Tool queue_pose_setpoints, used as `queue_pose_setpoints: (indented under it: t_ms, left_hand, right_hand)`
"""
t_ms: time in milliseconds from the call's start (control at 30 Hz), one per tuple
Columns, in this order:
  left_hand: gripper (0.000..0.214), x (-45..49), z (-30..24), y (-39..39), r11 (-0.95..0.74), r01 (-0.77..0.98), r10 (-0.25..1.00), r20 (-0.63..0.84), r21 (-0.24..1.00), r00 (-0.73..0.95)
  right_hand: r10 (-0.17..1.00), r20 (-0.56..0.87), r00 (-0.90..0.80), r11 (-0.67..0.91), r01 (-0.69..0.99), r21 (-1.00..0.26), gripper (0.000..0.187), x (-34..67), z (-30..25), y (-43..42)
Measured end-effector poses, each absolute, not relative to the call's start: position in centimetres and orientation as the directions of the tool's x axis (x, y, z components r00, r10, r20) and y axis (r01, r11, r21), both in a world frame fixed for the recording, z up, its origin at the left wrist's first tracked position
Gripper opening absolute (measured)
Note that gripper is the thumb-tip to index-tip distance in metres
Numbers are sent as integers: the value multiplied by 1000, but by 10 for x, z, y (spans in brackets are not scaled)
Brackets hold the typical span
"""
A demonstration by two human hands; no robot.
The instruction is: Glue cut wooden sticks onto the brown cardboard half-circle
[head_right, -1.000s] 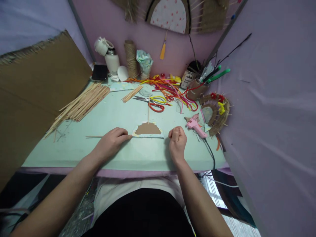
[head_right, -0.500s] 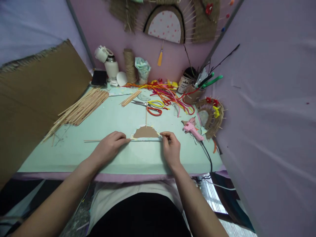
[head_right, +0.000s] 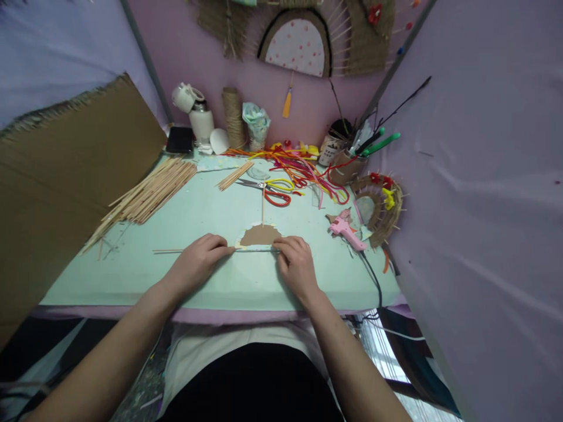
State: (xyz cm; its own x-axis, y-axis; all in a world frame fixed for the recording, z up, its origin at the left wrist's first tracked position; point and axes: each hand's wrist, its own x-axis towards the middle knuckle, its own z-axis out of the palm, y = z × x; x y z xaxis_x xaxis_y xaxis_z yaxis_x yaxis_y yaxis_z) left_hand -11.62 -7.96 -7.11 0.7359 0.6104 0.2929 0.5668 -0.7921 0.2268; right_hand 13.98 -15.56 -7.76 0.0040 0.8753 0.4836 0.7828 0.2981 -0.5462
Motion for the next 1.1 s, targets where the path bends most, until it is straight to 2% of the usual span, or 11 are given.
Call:
queue_pose_setpoints:
  t_ms: [767, 1100]
  left_hand:
    - [24, -117, -74, -80, -816, 555, 570, 381, 159, 728]
    - [23, -117, -70, -82, -788, 602, 602, 362, 127, 711]
  right_hand:
    - [862, 506, -26, 318, 805, -501, 28, 141, -82, -154]
    - [863, 505, -25, 320, 801, -507, 28, 141, -83, -154]
